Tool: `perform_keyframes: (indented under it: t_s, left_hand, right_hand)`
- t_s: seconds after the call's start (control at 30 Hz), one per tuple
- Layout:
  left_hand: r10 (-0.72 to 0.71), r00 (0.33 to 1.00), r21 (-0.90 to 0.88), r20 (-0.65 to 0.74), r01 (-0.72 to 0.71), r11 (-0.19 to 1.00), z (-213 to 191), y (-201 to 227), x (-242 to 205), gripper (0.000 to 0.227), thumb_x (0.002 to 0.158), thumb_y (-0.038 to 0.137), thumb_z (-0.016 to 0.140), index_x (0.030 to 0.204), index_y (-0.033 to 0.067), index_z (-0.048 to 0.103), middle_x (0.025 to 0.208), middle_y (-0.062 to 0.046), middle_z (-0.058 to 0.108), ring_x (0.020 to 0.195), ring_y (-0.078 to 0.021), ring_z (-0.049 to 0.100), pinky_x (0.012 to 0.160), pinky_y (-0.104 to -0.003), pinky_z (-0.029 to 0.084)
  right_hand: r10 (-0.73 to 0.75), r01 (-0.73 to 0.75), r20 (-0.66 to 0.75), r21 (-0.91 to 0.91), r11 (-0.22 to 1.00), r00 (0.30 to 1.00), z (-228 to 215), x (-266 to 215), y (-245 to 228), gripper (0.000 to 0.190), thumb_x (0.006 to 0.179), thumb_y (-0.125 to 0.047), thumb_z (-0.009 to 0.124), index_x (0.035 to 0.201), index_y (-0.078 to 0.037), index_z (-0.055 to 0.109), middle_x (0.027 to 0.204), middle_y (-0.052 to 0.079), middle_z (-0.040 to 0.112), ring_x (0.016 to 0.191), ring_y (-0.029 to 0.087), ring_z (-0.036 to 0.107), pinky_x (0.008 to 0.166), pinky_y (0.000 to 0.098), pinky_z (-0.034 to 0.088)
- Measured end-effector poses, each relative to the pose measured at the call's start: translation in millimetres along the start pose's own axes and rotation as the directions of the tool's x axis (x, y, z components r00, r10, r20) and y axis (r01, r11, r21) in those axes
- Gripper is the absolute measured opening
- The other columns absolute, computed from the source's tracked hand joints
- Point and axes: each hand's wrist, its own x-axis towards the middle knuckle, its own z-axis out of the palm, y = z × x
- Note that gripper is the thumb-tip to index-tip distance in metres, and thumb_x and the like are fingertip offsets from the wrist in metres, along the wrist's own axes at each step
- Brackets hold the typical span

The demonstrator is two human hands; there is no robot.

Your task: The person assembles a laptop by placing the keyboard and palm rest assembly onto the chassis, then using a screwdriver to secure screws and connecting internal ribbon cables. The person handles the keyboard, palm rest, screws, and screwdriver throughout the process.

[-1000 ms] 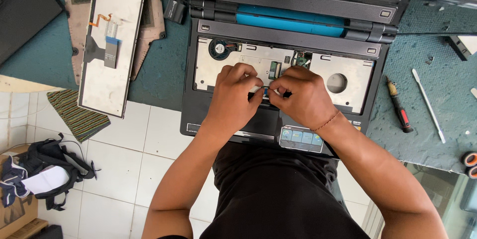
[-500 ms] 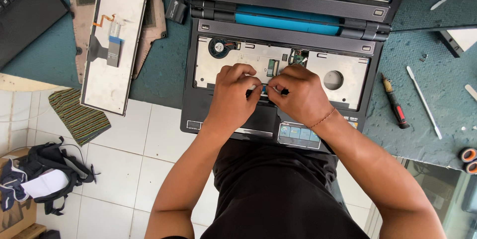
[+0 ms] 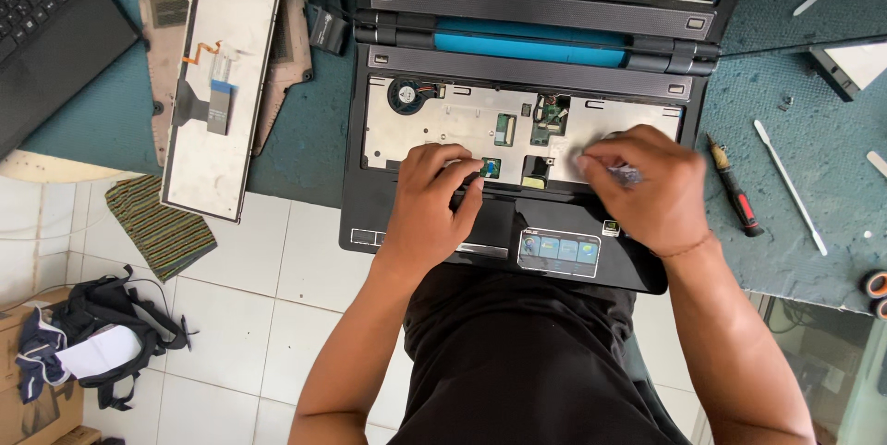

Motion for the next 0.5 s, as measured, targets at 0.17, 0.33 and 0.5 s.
perform_keyframes:
  t_s: [0.17,0.33,0.5]
  left_hand:
    - [0.051,0.999,0.102,-0.004,-0.050,0.994,6,-2,3,0.011,0.099,0.018,0.066,0.106,0.0129,0.073,0.110,-0.002,0.063,0.111,-0.0257,0.058,0.094,-0.043,0.047]
    - [0.078,0.997,0.173,0.017,-0.080,0.982,9,-8,9,0.008,0.098,0.017,0.068,0.102,0.0136,0.074,0.109,-0.001,0.063,0.111,-0.0232,0.057,0.093,-0.041,0.046]
    - [0.002,0.996,0.261,0.091,-0.026,0.965,9,-8,19,0.004,0.087,0.014,0.078,0.086,0.0153,0.075,0.095,0.002,0.062,0.097,-0.0238,0.063,0.082,-0.042,0.052]
  right_hand:
    - [0.042,-0.044,-0.054,-0.042,0.998,0.998,-2,-20,15,0.010,0.087,-0.005,0.089,0.090,-0.009,0.080,0.076,0.003,0.070,0.071,0.024,0.069,0.069,0.0354,0.058]
    - [0.066,-0.068,-0.088,-0.028,0.997,0.994,1,-22,1,0.012,0.084,-0.008,0.091,0.089,-0.012,0.081,0.076,0.002,0.071,0.071,0.022,0.070,0.068,0.0334,0.058]
    - [0.080,-0.078,-0.037,0.055,0.995,0.996,3,-17,-17,0.010,0.084,-0.002,0.086,0.090,-0.007,0.079,0.077,0.005,0.070,0.074,0.025,0.071,0.069,0.0372,0.059]
